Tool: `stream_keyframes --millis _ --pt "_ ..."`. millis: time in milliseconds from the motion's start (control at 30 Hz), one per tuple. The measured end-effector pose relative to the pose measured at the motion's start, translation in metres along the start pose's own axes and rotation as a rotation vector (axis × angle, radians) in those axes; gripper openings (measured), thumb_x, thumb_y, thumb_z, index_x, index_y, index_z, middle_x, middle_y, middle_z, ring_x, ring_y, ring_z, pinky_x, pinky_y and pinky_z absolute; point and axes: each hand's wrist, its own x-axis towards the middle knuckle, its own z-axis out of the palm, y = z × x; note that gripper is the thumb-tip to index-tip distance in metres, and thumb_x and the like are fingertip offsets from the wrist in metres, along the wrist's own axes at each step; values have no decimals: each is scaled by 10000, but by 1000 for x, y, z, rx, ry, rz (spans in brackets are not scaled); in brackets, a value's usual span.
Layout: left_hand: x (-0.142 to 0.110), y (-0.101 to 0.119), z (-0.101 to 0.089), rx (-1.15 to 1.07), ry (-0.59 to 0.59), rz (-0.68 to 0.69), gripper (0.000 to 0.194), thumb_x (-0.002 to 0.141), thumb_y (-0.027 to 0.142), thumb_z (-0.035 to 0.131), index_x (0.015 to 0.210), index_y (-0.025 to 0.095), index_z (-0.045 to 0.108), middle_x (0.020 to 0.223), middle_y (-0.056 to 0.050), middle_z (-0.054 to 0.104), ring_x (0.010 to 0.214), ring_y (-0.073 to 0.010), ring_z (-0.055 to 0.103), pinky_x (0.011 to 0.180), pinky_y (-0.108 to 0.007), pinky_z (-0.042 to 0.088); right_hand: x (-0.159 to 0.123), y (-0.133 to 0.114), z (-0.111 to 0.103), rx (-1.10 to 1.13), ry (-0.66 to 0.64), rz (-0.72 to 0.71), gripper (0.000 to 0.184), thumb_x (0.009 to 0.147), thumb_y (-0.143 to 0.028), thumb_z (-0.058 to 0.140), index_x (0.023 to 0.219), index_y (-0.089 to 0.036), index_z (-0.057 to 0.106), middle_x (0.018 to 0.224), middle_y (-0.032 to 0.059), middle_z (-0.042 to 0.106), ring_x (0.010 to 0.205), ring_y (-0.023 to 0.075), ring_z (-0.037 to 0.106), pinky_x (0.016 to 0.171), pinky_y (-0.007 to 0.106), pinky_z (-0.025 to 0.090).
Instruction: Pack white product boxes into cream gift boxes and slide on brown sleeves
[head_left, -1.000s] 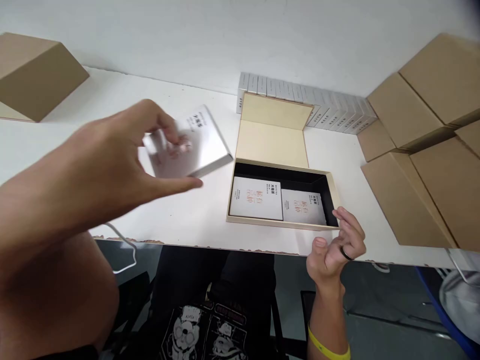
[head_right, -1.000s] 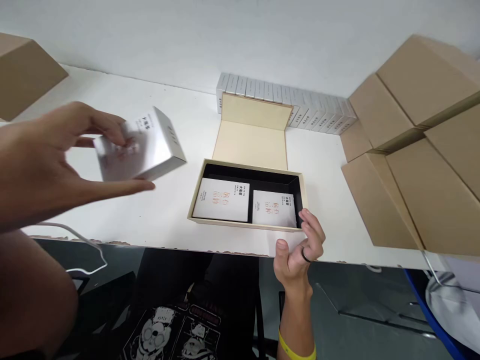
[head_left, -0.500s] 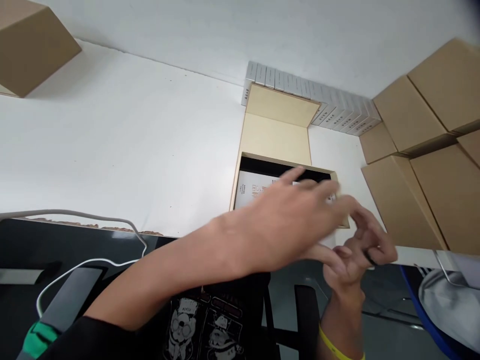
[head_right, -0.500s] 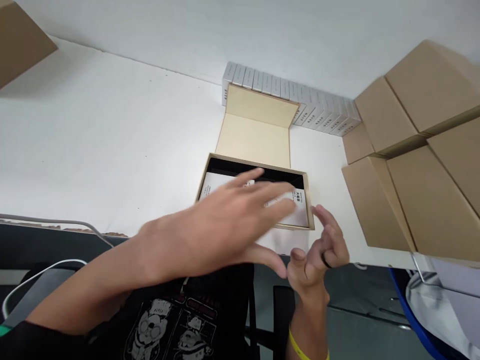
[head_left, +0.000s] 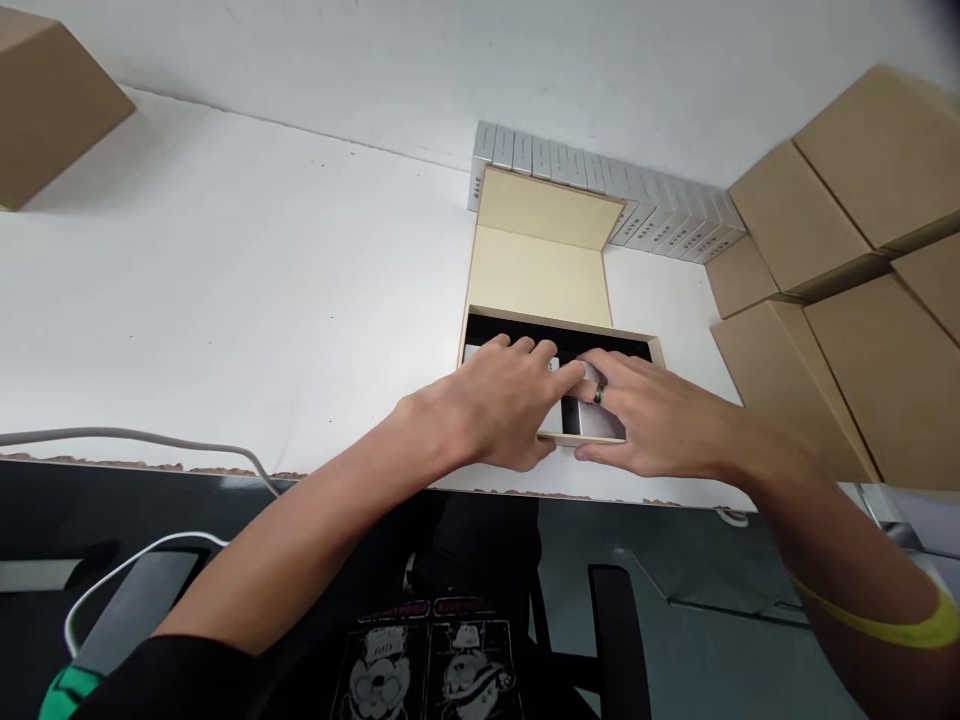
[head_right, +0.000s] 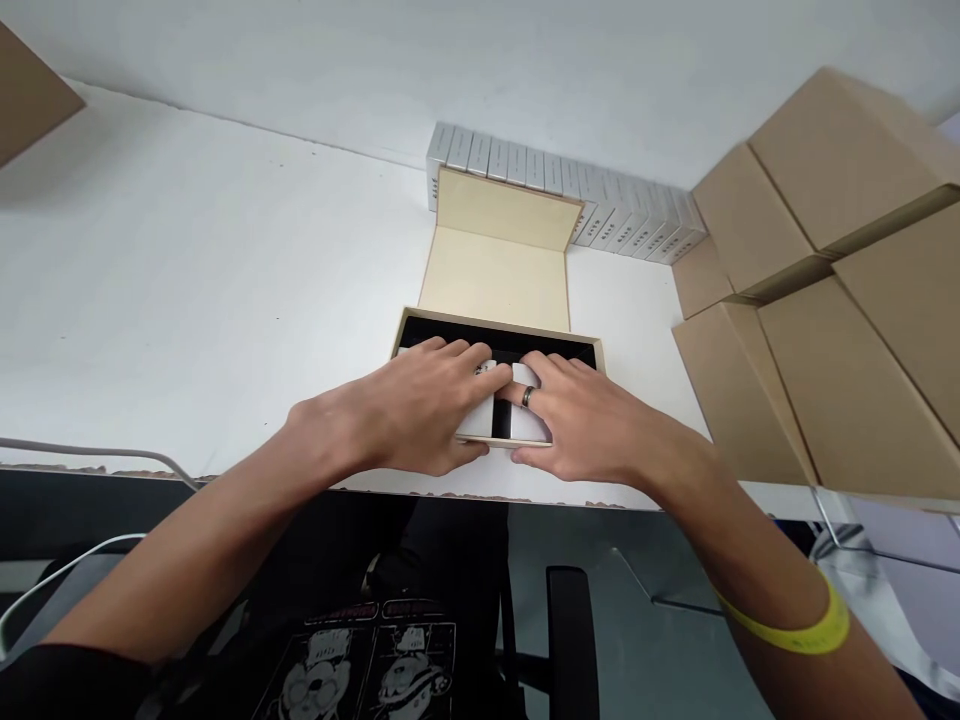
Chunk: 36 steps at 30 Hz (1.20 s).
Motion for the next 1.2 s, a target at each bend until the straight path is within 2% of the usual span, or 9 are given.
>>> stream_keyframes --millis 133,400,633,733,900,1000,1067,1133,1200 --pt "3 -2 -9 1 -86 -6 529 946 477 636 1372 167 589 1153 -148 634 962 -297 630 814 -417 496 3 1 -9 -43 -106 16 404 884 -558 673 1050 -192 711 1053 107 584 845 261 593 722 418 499" --pt "3 8 -13 52 -133 -1 392 909 443 683 1202 188 734 1019 -119 651 811 -270 647 608 -359 414 -5 -11 -7 -95 -6 -99 326 883 -474 703 773 -169 664 932 100 560 795 235 560 694 401 491" --pt "-19 16 -7 40 -136 -12 398 908 417 712 1215 163 722 998 -120 662 818 -266 650 645 -356 480 -7 -29 6 -112 82 -188 287 819 -412 783 772 -161 650 896 97 551 813 254 576 683 433 548" --pt "-28 18 3 42 -83 -18 547 902 480 727 1309 122 648 1122 -146 665 934 -303 651 806 -427 551 -12 -33 9 -93 76 -179 333 860 -477 750 967 -164 709 1025 138 610 921 299 622 745 473 582" --pt "-49 19 25 79 231 -14 948 860 421 798 1578 34 314 1474 -235 534 1338 -410 522 1172 -605 400 -26 -7 -32 76 71 -185 654 919 -675 611 1469 -327 550 1600 96 438 1447 379 445 1079 561 511" --pt "-68 13 34 20 438 42 711 949 384 714 1514 85 404 1536 -208 497 1459 -395 428 1232 -610 347 -5 33 -61 433 94 -130 535 986 -690 469 1384 -366 621 1513 41 552 1389 297 527 1148 483 466" --pt "-80 9 44 -36 579 60 483 997 351 658 1394 122 505 1519 -185 523 1488 -375 406 1245 -613 341 27 63 -64 707 240 73 623 1011 -728 320 1255 -290 689 1333 80 666 1240 254 622 1137 442 470" --pt "-89 9 59 -119 768 11 365 995 303 662 1296 140 535 1502 -189 532 1504 -363 391 1235 -611 373 66 90 -53 790 431 403 522 962 -707 510 1168 -260 683 1314 86 662 1146 222 645 1128 412 471" --pt "-95 13 79 -235 954 -108 391 975 282 690 1291 145 506 1521 -223 490 1508 -364 388 1191 -609 442 105 107 -35 822 515 514 493 958 -674 545 1122 -222 650 1276 125 662 1118 226 644 1085 436 502"
